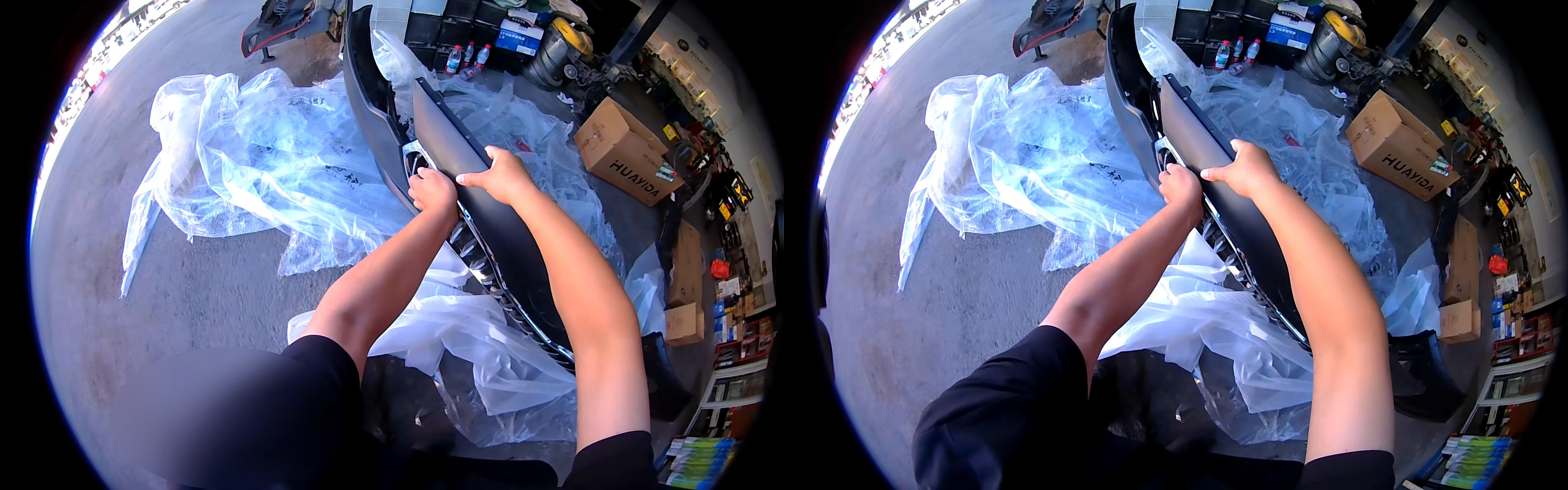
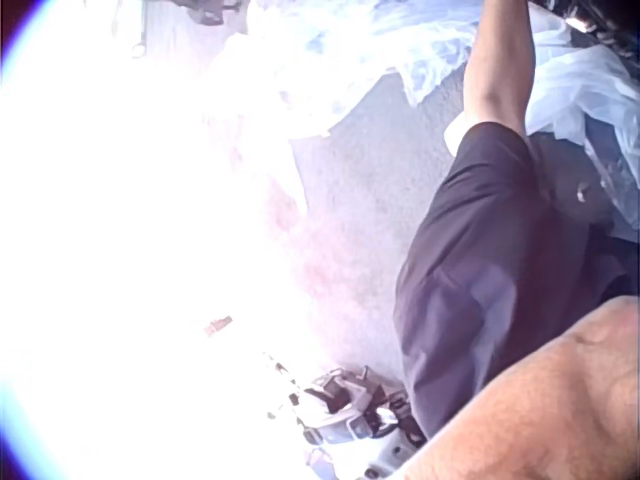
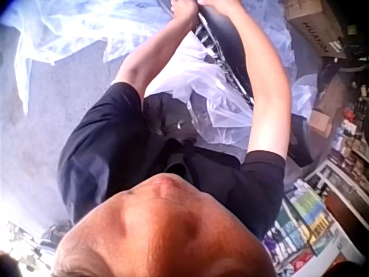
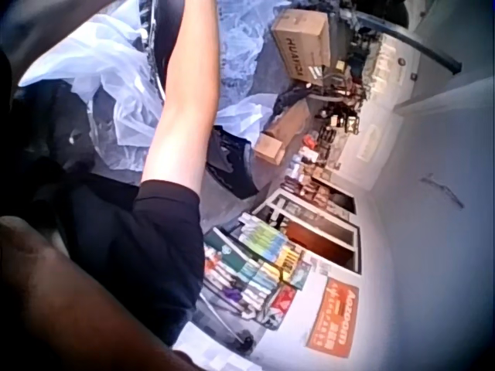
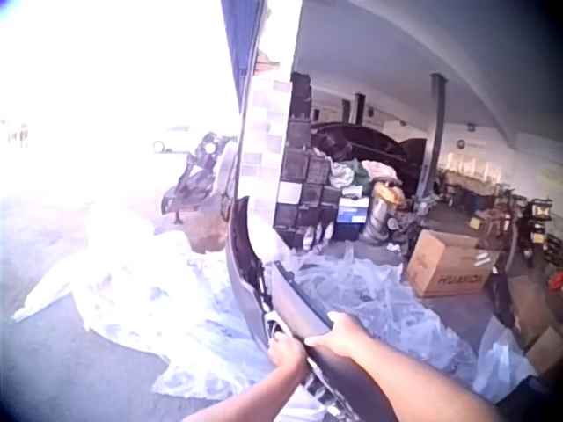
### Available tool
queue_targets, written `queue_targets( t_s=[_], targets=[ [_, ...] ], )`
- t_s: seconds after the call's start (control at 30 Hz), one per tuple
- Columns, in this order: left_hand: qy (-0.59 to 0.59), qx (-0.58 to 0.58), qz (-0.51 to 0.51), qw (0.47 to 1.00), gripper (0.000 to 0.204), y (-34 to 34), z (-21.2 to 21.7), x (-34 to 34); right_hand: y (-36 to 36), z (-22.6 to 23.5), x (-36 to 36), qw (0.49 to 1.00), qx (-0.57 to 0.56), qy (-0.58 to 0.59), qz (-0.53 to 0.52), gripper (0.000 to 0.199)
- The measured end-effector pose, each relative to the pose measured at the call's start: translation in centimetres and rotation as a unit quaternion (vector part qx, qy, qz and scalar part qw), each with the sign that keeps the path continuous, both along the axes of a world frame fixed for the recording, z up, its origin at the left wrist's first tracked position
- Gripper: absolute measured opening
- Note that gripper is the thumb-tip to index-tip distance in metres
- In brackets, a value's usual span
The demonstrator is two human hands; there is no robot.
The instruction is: The person assembles components onto a car bumper, using a screwdriver to secure a black trim piece and manually aligning the silver grille.
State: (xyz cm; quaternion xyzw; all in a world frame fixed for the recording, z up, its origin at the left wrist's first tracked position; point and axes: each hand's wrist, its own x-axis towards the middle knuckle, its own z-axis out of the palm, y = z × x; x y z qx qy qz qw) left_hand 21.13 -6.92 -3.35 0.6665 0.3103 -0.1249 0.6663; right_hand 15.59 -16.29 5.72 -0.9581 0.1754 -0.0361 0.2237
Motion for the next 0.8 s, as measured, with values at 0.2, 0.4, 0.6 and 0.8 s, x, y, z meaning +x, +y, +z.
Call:
queue_targets(
  t_s=[0.2, 0.4, 0.6, 0.8],
  targets=[
    [-0.134, 0.160, -0.098, 0.973, 0.049, 2.1, 1.2, -1.2, 1.3, 0.7, -1.2, 0.999, -0.039, 0.008, 0.010, 0.100],
    [-0.020, -0.208, -0.279, 0.937, 0.082, 7.6, 5.1, 0.7, 4.8, 0.1, -3.4, 0.998, -0.054, -0.009, 0.030, 0.063],
    [0.076, -0.165, -0.292, 0.939, 0.065, 13.7, 3.9, -0.6, 13.2, -5.5, -6.5, 0.993, -0.005, -0.103, 0.052, 0.036],
    [0.044, -0.236, -0.338, 0.910, 0.042, 24.1, -3.0, -4.9, 22.1, -12.3, -12.0, 0.994, -0.025, -0.068, 0.081, 0.021]
  ],
)
